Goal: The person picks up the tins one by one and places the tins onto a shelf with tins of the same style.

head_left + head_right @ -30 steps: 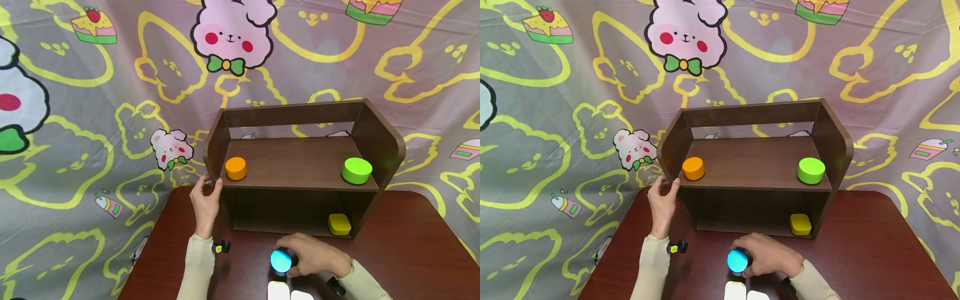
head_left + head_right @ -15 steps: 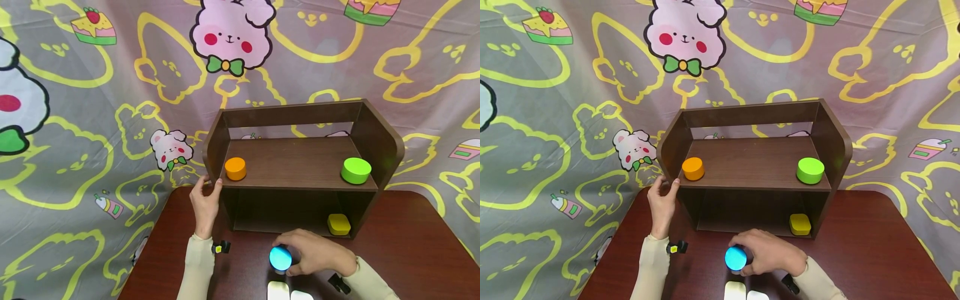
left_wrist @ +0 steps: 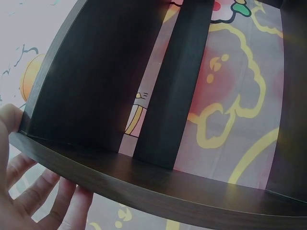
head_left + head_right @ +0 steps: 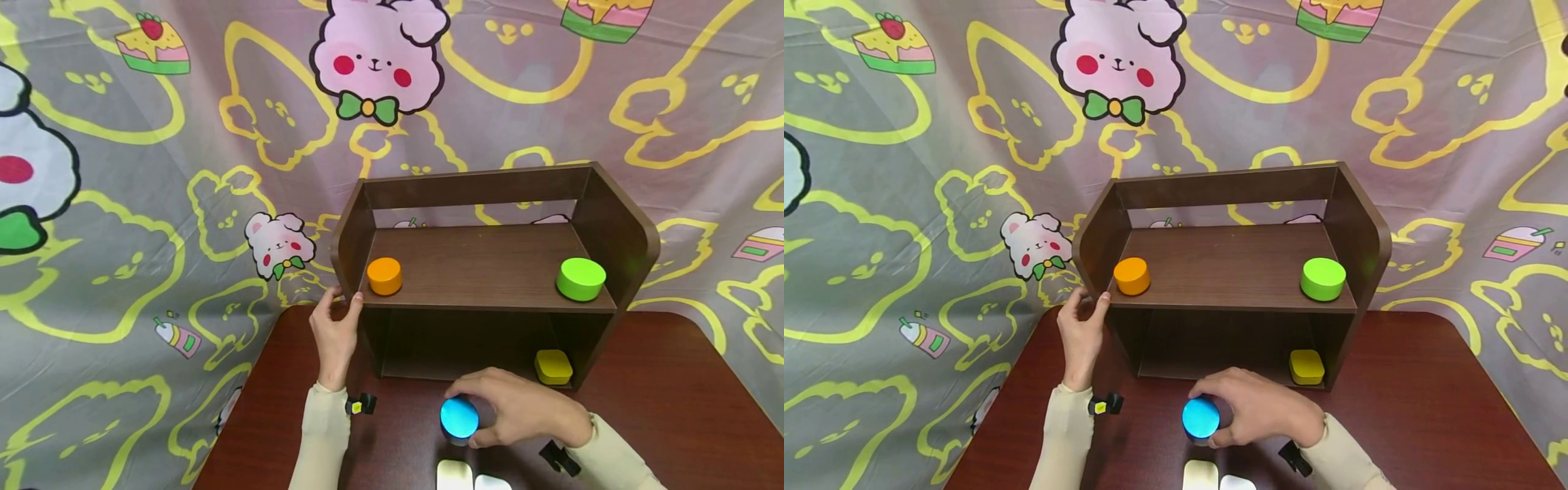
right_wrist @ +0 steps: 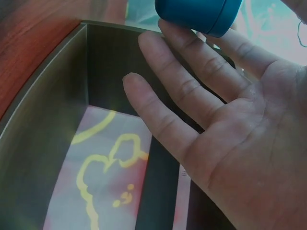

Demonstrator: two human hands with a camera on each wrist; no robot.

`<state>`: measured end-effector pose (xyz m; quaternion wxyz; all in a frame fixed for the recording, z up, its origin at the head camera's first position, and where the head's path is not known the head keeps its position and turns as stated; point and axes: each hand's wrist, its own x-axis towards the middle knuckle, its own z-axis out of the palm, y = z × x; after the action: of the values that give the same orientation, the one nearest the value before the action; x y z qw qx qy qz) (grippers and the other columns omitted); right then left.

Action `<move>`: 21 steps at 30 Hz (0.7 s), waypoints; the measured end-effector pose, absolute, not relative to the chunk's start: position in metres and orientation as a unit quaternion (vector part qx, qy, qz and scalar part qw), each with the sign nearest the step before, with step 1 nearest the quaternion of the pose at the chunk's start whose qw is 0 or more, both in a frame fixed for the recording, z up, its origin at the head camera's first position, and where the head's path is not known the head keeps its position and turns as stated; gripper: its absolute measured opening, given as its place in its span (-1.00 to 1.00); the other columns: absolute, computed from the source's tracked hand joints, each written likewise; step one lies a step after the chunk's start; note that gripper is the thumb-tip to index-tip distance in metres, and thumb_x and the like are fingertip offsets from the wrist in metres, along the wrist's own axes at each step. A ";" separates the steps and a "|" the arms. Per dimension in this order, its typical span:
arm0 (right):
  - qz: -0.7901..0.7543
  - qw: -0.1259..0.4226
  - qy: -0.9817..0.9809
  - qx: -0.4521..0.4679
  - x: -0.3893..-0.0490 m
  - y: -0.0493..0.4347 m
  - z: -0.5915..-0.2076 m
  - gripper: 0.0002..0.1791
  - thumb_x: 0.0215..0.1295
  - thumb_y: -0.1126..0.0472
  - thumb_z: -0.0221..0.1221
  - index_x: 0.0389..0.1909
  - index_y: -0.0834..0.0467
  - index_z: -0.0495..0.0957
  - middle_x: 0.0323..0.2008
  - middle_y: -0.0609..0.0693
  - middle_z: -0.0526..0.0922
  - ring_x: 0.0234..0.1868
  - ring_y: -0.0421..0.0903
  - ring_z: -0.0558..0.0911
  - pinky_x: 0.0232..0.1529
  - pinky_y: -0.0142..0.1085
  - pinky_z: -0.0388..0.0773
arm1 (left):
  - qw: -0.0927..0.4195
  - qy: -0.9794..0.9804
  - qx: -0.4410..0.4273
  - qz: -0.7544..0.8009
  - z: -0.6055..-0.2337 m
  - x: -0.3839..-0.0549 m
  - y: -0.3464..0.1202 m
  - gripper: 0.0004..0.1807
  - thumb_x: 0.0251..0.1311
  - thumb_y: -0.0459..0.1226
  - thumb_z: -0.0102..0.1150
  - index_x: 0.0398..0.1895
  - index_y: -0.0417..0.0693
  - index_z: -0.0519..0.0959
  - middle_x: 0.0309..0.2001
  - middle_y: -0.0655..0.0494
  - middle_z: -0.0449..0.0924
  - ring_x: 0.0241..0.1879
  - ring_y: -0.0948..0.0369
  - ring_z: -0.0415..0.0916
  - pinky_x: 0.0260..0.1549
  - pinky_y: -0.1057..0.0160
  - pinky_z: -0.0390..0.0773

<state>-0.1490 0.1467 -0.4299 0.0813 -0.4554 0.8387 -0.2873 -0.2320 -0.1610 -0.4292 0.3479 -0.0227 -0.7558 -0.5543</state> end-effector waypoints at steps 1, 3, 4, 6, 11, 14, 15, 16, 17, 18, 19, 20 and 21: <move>-0.283 0.078 0.842 -0.453 -0.149 0.148 -0.429 -0.44 0.12 -0.03 0.52 0.17 -0.11 0.60 0.10 -0.26 0.72 0.02 -0.33 0.63 0.06 -0.23 0.61 | 0.348 -0.756 -0.023 -0.554 -0.429 -0.232 -0.161 -0.80 0.26 -0.22 0.44 -0.14 -0.13 0.71 -0.20 -0.10 0.76 -0.18 0.07 0.61 -0.07 0.18 0.49; -0.282 0.075 0.843 -0.451 -0.149 0.149 -0.426 -0.44 0.11 -0.01 0.52 0.16 -0.11 0.61 0.09 -0.26 0.72 0.01 -0.33 0.63 0.06 -0.23 0.60 | 0.348 -0.756 -0.023 -0.554 -0.429 -0.232 -0.161 -0.80 0.26 -0.22 0.44 -0.14 -0.13 0.71 -0.21 -0.09 0.77 -0.19 0.08 0.61 -0.08 0.18 0.49; -0.285 0.077 0.843 -0.450 -0.149 0.149 -0.424 -0.44 0.11 0.00 0.52 0.16 -0.10 0.61 0.09 -0.25 0.72 0.01 -0.33 0.63 0.06 -0.24 0.61 | 0.348 -0.755 -0.022 -0.554 -0.429 -0.231 -0.161 -0.79 0.25 -0.22 0.45 -0.14 -0.13 0.72 -0.21 -0.09 0.77 -0.19 0.08 0.61 -0.09 0.18 0.50; -0.293 0.080 0.841 -0.448 -0.150 0.150 -0.421 -0.44 0.11 0.02 0.52 0.16 -0.10 0.61 0.08 -0.25 0.72 0.00 -0.34 0.63 0.05 -0.27 0.62 | 0.348 -0.755 -0.022 -0.555 -0.428 -0.231 -0.161 -0.79 0.25 -0.22 0.45 -0.13 -0.13 0.72 -0.20 -0.08 0.77 -0.19 0.09 0.61 -0.10 0.18 0.50; -0.293 0.073 0.843 -0.445 -0.152 0.152 -0.413 -0.43 0.09 0.02 0.52 0.16 -0.08 0.61 0.08 -0.25 0.72 -0.01 -0.35 0.63 0.03 -0.28 0.62 | 0.346 -0.753 -0.023 -0.559 -0.428 -0.231 -0.161 -0.78 0.26 -0.22 0.45 -0.12 -0.13 0.72 -0.18 -0.08 0.78 -0.18 0.10 0.61 -0.07 0.04 0.53; -0.286 0.059 0.844 -0.450 -0.152 0.154 -0.408 -0.43 0.10 0.01 0.52 0.16 -0.07 0.61 0.08 -0.24 0.73 0.00 -0.33 0.64 0.02 -0.27 0.63 | 0.346 -0.753 -0.024 -0.559 -0.429 -0.231 -0.162 -0.78 0.25 -0.21 0.45 -0.12 -0.13 0.72 -0.19 -0.08 0.78 -0.18 0.07 0.62 -0.06 -0.06 0.53; -0.283 0.055 0.845 -0.450 -0.152 0.155 -0.406 -0.43 0.10 0.00 0.51 0.16 -0.07 0.61 0.09 -0.24 0.73 0.00 -0.32 0.65 0.03 -0.26 0.63 | 0.347 -0.753 -0.025 -0.559 -0.429 -0.232 -0.162 -0.77 0.25 -0.21 0.45 -0.12 -0.13 0.72 -0.19 -0.08 0.78 -0.18 0.06 0.62 -0.06 -0.09 0.53; -0.282 0.053 0.846 -0.449 -0.152 0.155 -0.404 -0.43 0.11 0.00 0.51 0.16 -0.08 0.61 0.09 -0.24 0.73 0.01 -0.31 0.65 0.03 -0.26 0.63 | 0.348 -0.752 -0.027 -0.559 -0.429 -0.232 -0.162 -0.78 0.25 -0.21 0.45 -0.13 -0.13 0.72 -0.19 -0.08 0.78 -0.18 0.04 0.62 -0.06 -0.11 0.53; -0.282 0.052 0.847 -0.448 -0.153 0.156 -0.402 -0.43 0.11 0.00 0.51 0.17 -0.07 0.61 0.09 -0.23 0.73 0.01 -0.30 0.65 0.03 -0.26 0.63 | 0.348 -0.752 -0.028 -0.559 -0.429 -0.232 -0.162 -0.78 0.25 -0.21 0.45 -0.13 -0.14 0.71 -0.19 -0.09 0.77 -0.18 0.03 0.62 -0.06 -0.12 0.53; -0.279 0.049 0.848 -0.448 -0.153 0.156 -0.401 -0.43 0.11 0.00 0.50 0.17 -0.06 0.61 0.10 -0.23 0.73 0.01 -0.29 0.65 0.03 -0.25 0.63 | 0.349 -0.752 -0.029 -0.558 -0.429 -0.231 -0.162 -0.78 0.25 -0.21 0.45 -0.13 -0.14 0.71 -0.19 -0.09 0.77 -0.17 0.01 0.62 -0.05 -0.13 0.53; -0.276 0.047 0.850 -0.447 -0.153 0.156 -0.399 -0.43 0.11 -0.01 0.50 0.17 -0.07 0.61 0.10 -0.23 0.72 0.02 -0.29 0.65 0.03 -0.23 0.63 | 0.349 -0.752 -0.030 -0.558 -0.429 -0.231 -0.162 -0.78 0.26 -0.21 0.44 -0.13 -0.14 0.71 -0.19 -0.10 0.77 -0.17 0.00 0.61 -0.05 -0.14 0.52; -0.272 0.044 0.852 -0.445 -0.153 0.157 -0.397 -0.42 0.11 -0.01 0.50 0.18 -0.07 0.61 0.11 -0.22 0.72 0.03 -0.28 0.65 0.04 -0.22 0.62 | 0.349 -0.752 -0.030 -0.558 -0.429 -0.231 -0.162 -0.78 0.27 -0.21 0.44 -0.13 -0.15 0.71 -0.19 -0.11 0.77 -0.17 -0.01 0.61 -0.05 -0.15 0.52; -0.268 0.041 0.853 -0.445 -0.153 0.157 -0.395 -0.42 0.11 -0.01 0.50 0.18 -0.08 0.61 0.12 -0.22 0.72 0.03 -0.27 0.65 0.04 -0.21 0.62 | 0.349 -0.752 -0.030 -0.558 -0.429 -0.231 -0.161 -0.78 0.27 -0.21 0.43 -0.13 -0.15 0.71 -0.19 -0.11 0.76 -0.17 -0.01 0.61 -0.04 -0.14 0.52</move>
<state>-0.1529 0.1570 -0.3954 0.0412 -0.4448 0.8534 -0.2685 -0.2310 -0.1614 -0.4287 0.3487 -0.0297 -0.7522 -0.5584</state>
